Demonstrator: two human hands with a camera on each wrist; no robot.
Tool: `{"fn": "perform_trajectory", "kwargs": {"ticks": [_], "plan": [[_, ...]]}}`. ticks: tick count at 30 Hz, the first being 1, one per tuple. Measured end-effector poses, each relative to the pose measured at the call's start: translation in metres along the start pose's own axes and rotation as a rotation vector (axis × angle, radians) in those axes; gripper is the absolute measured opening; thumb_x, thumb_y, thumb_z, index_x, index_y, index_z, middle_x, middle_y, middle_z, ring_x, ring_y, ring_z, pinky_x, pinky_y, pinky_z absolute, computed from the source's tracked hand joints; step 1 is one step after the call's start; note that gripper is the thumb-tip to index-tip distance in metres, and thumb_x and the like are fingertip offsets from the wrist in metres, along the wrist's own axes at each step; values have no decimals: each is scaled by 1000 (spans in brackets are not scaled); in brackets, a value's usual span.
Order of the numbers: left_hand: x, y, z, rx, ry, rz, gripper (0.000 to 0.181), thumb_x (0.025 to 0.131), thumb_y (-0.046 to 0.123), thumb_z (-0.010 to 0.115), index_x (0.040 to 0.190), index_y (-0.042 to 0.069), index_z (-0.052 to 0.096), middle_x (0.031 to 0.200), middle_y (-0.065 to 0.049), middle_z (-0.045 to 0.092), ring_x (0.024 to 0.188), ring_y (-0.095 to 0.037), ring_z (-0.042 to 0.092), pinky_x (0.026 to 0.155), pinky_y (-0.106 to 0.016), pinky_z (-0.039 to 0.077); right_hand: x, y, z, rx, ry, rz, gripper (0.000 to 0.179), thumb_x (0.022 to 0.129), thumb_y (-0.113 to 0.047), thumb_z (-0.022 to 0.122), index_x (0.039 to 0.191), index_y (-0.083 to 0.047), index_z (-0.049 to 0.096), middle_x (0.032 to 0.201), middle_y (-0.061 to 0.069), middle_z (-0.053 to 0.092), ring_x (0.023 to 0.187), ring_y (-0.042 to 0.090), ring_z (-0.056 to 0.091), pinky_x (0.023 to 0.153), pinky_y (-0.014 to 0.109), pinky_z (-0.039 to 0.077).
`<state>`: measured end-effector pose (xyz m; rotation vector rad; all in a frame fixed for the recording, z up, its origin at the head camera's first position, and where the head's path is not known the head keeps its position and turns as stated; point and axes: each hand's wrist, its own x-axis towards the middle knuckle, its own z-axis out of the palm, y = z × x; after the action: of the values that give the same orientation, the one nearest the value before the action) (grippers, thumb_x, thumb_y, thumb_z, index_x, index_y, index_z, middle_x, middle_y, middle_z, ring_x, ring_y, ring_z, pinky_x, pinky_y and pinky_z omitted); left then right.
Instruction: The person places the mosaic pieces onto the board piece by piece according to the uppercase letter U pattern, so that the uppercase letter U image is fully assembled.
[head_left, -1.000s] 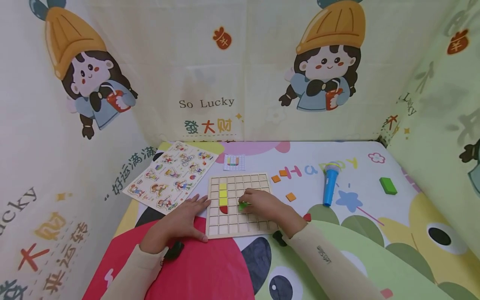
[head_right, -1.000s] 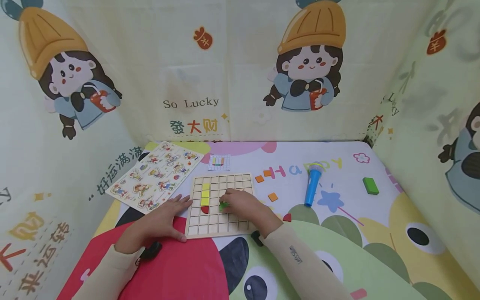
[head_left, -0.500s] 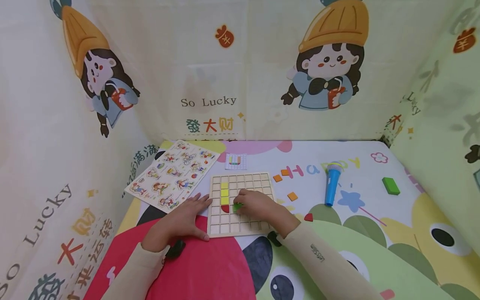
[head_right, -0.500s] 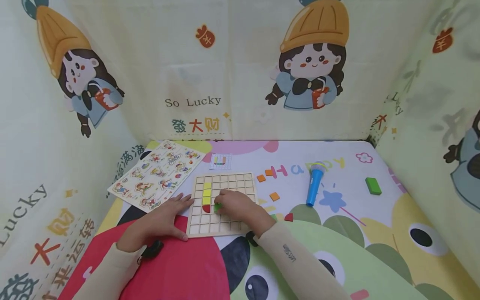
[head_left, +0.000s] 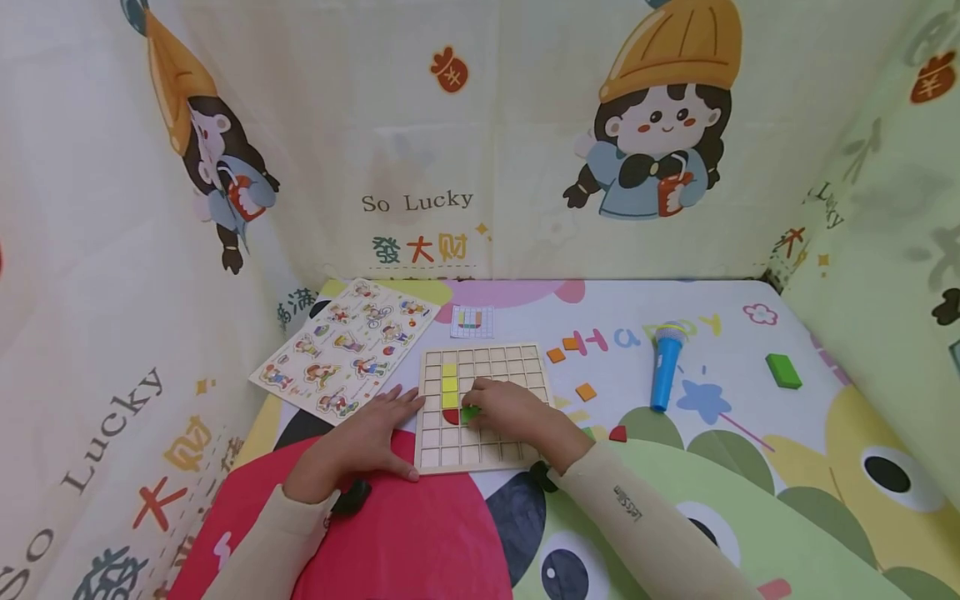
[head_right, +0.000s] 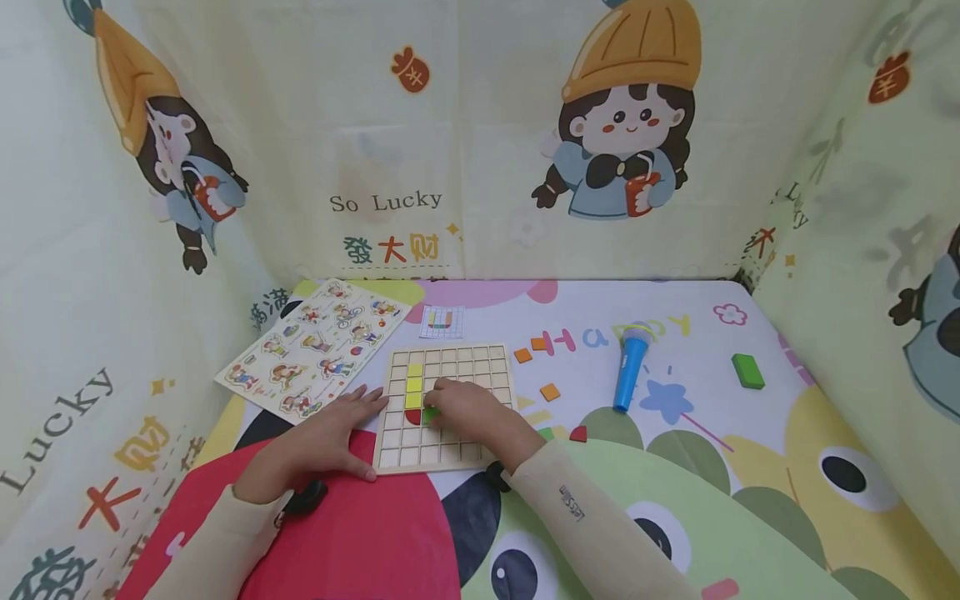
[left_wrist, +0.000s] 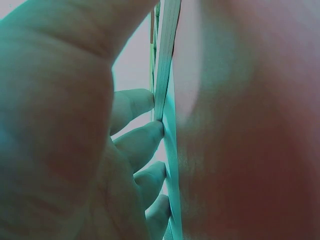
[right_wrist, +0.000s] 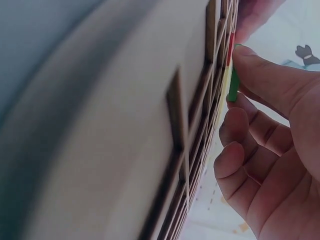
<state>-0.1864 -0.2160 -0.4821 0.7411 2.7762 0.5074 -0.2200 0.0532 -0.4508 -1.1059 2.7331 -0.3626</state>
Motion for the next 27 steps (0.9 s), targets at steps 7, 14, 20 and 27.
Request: {"fn": "perform_trajectory", "kwargs": {"ticks": [7, 14, 20, 27], "plan": [[0, 1, -2, 1, -5, -5, 119, 57, 73, 77, 153, 19, 34, 158, 1, 27, 146, -28, 13, 114, -51, 19, 3, 0, 2, -23, -13, 14, 33, 88, -28, 74, 119, -18, 70, 105, -6, 60, 91, 9, 60, 82, 25, 51], [0, 1, -2, -3, -8, -16, 119, 56, 74, 77, 153, 20, 35, 158, 2, 27, 146, -27, 13, 114, -51, 20, 3, 0, 2, -32, -9, 6, 34, 87, -29, 75, 119, -19, 70, 106, -6, 60, 92, 9, 59, 82, 25, 51], [0, 2, -2, -5, -6, -7, 118, 57, 73, 77, 153, 19, 35, 158, 1, 27, 146, -28, 13, 114, -51, 19, 4, 0, 2, -42, -18, 3, 33, 88, -29, 74, 120, -18, 70, 106, -5, 60, 91, 10, 60, 82, 25, 51], [-1, 3, -3, -1, -16, -24, 119, 56, 75, 76, 154, 21, 33, 158, 3, 26, 147, -26, 12, 114, -49, 20, 5, -2, 3, -40, -29, 15, 34, 88, -30, 74, 120, -19, 70, 106, -6, 60, 90, 9, 59, 82, 25, 51]]}}
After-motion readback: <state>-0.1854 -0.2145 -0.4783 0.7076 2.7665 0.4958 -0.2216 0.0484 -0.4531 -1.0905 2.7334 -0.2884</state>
